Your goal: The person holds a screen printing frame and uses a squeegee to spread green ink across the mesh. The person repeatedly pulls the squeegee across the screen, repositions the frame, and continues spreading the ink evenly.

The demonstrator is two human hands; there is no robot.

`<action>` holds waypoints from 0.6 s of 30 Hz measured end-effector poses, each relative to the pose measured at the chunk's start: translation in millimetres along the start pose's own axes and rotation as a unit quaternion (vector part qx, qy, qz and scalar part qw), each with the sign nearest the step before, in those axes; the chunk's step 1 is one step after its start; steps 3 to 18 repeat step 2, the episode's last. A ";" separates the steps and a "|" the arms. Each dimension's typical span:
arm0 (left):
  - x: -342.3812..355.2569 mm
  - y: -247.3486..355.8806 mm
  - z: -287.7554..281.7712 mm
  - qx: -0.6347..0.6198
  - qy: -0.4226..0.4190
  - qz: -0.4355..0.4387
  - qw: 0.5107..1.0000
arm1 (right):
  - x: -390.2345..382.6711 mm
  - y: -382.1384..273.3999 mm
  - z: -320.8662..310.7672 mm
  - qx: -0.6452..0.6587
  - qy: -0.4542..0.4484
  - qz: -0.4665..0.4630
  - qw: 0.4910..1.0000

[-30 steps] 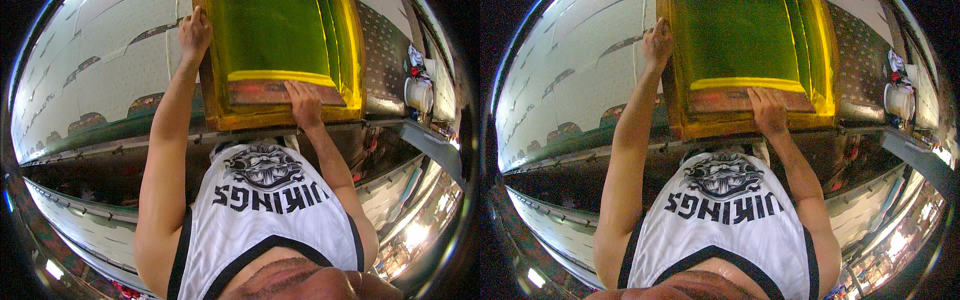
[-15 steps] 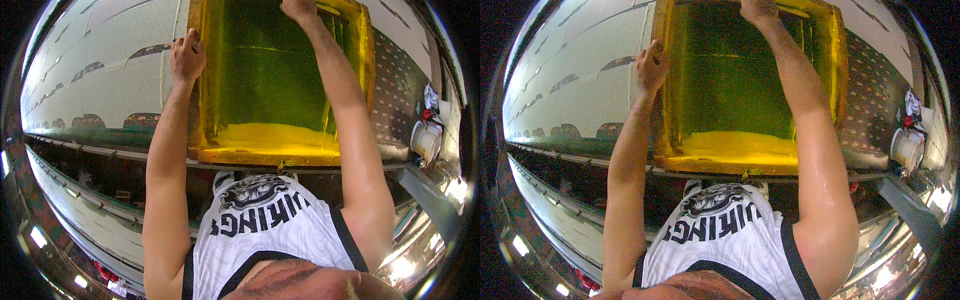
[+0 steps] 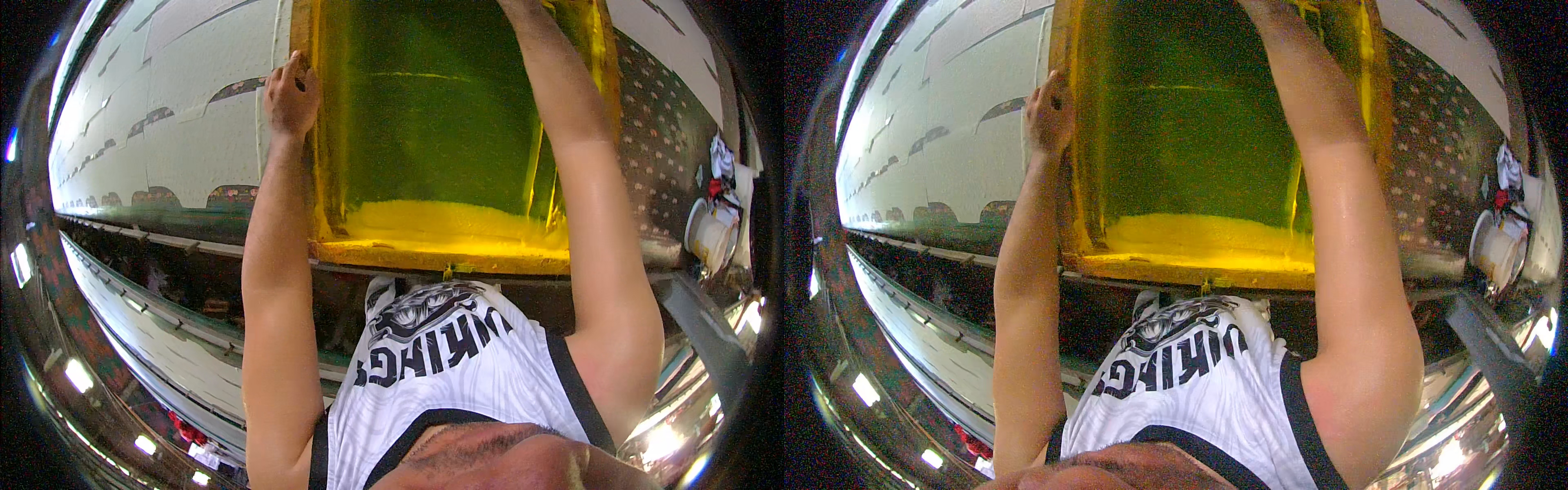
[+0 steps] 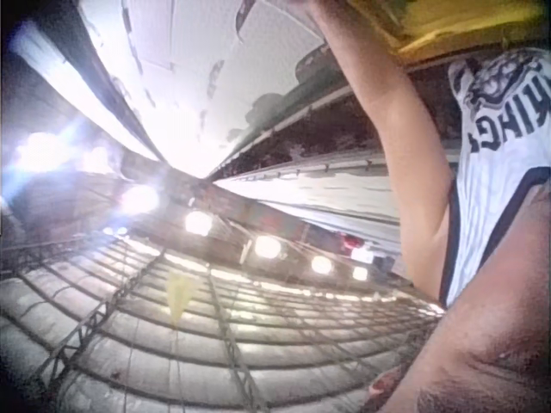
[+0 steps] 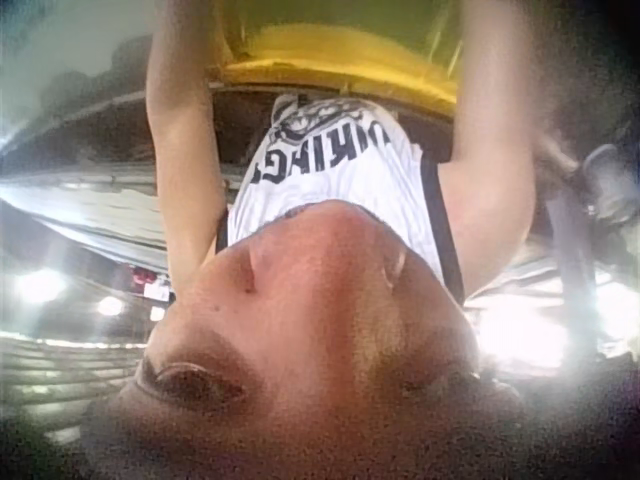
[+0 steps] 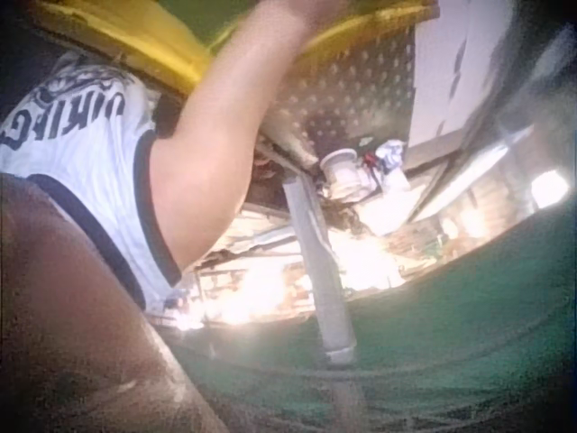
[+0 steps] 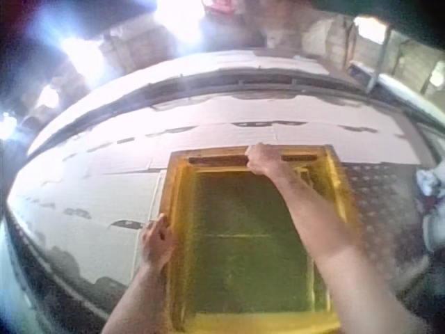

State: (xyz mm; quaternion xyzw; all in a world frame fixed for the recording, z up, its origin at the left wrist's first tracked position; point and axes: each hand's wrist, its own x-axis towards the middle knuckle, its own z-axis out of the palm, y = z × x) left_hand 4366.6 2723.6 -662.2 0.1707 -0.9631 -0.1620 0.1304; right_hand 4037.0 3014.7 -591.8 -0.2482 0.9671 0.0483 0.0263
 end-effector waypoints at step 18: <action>-2.5 6.4 -0.7 -0.004 -0.007 -0.013 1.000 | -21.5 -10.7 -14.8 0.004 0.001 -0.038 0.999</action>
